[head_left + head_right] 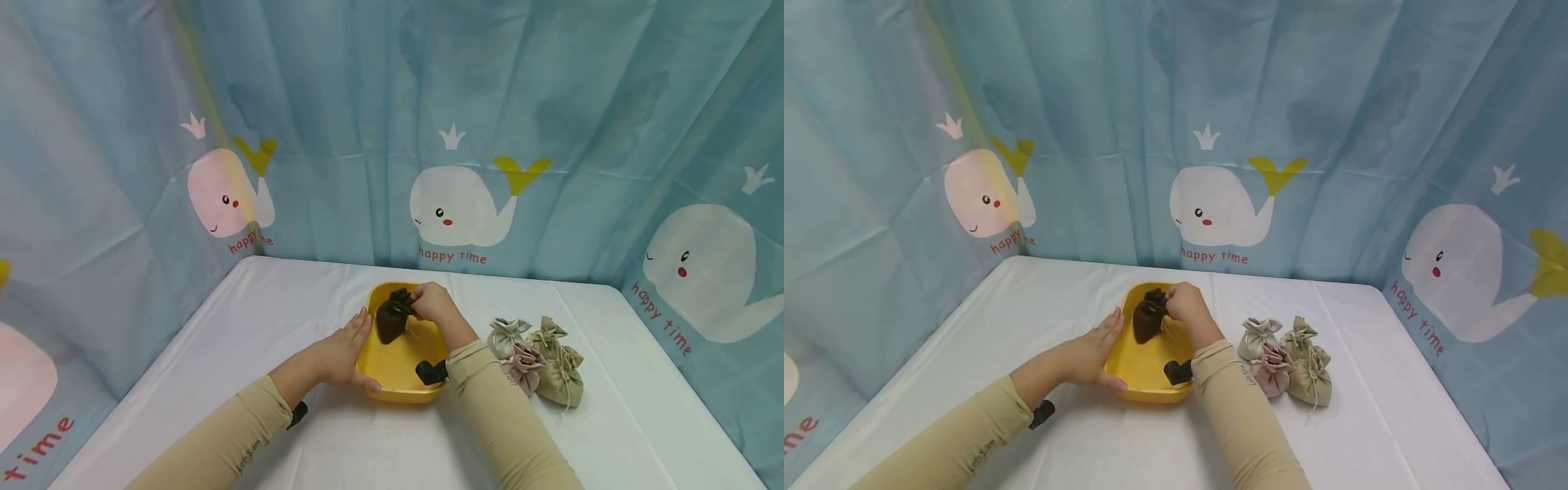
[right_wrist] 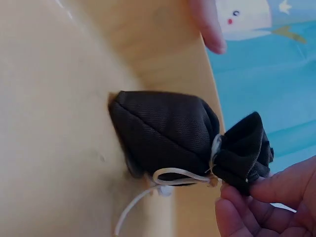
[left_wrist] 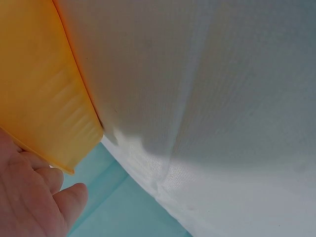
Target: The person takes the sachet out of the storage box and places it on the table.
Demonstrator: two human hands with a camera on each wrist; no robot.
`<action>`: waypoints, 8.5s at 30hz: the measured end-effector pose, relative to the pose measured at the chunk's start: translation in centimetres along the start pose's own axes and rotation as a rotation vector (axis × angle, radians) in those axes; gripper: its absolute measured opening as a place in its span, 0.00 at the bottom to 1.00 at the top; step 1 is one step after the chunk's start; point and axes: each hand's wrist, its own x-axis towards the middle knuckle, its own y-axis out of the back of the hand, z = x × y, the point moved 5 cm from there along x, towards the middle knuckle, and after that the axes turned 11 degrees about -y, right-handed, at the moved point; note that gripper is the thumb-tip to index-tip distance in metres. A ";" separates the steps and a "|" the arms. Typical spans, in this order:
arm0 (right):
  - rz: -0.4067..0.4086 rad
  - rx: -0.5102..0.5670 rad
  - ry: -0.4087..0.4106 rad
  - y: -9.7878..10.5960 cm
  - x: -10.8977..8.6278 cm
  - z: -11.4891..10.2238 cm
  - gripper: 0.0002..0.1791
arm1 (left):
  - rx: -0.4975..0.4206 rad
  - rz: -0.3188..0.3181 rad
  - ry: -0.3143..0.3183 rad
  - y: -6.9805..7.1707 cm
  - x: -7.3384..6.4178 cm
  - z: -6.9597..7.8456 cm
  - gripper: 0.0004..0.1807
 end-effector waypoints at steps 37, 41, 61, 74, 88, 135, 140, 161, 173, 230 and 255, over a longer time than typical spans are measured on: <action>0.118 -0.131 0.032 3.8 -0.1 1.7 0.07 | -0.029 0.003 0.012 0.0 -0.1 0.0 0.75; 0.076 -0.060 -0.002 4.0 -0.5 2.1 0.13 | -0.019 -0.002 0.011 0.0 0.0 -0.1 0.75; -0.039 -0.019 -0.037 1.7 -1.2 1.6 0.21 | -0.044 0.019 -0.005 0.4 -0.4 0.3 0.74; -0.030 -0.035 0.062 1.5 -1.8 0.7 0.08 | -0.040 0.024 -0.004 0.4 -0.3 0.3 0.74; 0.026 -0.056 0.093 2.5 -2.6 0.4 0.06 | -0.027 0.030 -0.014 0.0 0.0 0.2 0.75; 0.076 -0.044 0.273 8.2 -7.6 -0.9 0.03 | -0.021 0.010 0.001 0.1 0.1 0.0 0.75; 0.086 -0.043 0.295 10.0 -8.5 -0.5 0.03 | -0.017 0.004 0.018 0.2 0.2 -0.1 0.75; 0.185 -0.091 0.336 17.3 -12.4 4.0 0.04 | 0.066 -0.021 0.046 0.5 -0.3 0.6 0.75; 0.282 -0.137 0.239 21.0 -12.7 8.6 0.05 | 0.093 -0.033 0.068 0.3 -0.2 0.1 0.76; 0.135 -0.363 0.243 23.2 -10.7 20.4 0.08 | 0.034 -0.032 0.061 -0.2 -0.7 0.2 0.75; 0.055 -0.311 0.230 19.2 -9.7 20.4 0.11 | 0.039 -0.034 0.058 0.4 -0.3 0.2 0.75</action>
